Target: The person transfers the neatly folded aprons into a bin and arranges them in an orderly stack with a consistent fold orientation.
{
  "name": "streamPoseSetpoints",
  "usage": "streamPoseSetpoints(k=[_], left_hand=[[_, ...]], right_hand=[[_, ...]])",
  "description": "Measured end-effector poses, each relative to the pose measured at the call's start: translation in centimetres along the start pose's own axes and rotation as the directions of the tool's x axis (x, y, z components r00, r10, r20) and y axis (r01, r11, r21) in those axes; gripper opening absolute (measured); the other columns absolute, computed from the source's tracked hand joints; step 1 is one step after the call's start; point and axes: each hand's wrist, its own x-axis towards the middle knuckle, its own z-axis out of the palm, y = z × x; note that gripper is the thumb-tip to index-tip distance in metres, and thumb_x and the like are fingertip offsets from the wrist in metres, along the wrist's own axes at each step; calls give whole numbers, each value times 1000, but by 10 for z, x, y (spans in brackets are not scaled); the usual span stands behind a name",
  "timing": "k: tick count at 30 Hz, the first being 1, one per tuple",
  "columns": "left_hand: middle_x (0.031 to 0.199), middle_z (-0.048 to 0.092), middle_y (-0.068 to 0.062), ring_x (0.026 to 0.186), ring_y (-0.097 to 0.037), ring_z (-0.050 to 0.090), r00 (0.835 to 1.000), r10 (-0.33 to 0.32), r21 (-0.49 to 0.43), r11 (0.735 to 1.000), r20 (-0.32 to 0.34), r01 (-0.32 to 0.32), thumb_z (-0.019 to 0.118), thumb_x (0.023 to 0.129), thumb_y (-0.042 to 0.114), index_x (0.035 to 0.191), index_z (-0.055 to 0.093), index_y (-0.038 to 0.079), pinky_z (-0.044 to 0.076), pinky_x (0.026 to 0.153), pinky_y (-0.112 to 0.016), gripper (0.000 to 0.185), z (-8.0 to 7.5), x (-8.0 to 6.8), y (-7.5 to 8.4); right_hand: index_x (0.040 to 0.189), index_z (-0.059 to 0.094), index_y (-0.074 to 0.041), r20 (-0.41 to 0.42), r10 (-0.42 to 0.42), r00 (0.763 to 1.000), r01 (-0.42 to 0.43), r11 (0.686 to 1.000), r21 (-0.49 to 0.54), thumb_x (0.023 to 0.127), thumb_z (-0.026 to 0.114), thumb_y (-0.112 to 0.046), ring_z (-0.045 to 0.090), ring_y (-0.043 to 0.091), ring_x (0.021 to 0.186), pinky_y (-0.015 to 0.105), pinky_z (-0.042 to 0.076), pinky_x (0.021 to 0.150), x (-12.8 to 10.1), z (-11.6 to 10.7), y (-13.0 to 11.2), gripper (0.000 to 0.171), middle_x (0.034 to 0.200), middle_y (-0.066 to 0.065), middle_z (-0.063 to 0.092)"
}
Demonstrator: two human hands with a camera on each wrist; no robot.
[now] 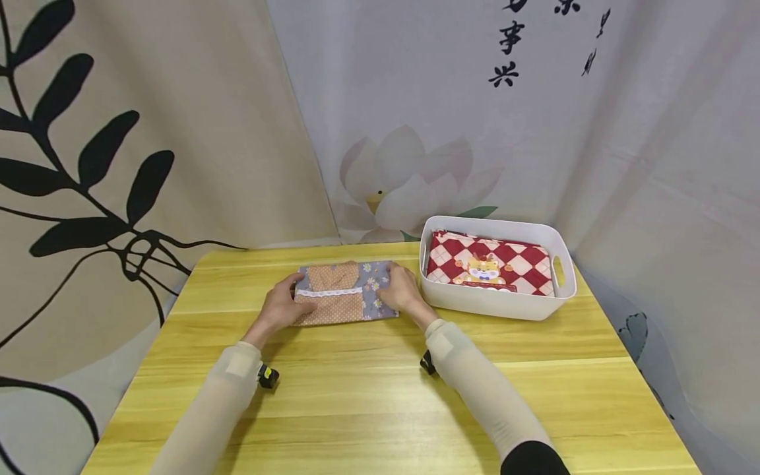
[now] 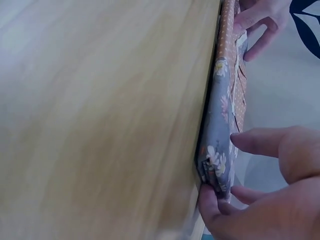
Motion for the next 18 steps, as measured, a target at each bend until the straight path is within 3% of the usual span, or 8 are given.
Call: streamPoseSetpoints(k=[10,15,18], left_hand=[[170,51,-32,156,-49,53,999,-30,-41,999,-34,29,88,95,10,175,38,5,50,128,-62,94,2,-4,1],[166,54,-32,131,-44,67,996,-65,-96,994,-64,59,87,93,7,174,42,9,65,103,-49,92,1,-6,4],[164,55,-33,124,-42,70,995,-74,-127,990,-73,64,87,91,5,173,43,9,65,90,-38,93,0,-7,3]], right_hand=[[162,55,1,18,51,999,-51,999,12,97,86,-15,62,43,148,57,52,128,-1,-2,-3,74,158,26,65],[163,54,1,20,66,998,-66,997,48,98,84,-12,65,41,145,55,54,126,-2,-3,-2,72,156,27,66],[162,55,0,23,76,997,-78,994,76,98,84,-10,66,41,142,55,56,123,-3,-3,-2,71,153,28,67]])
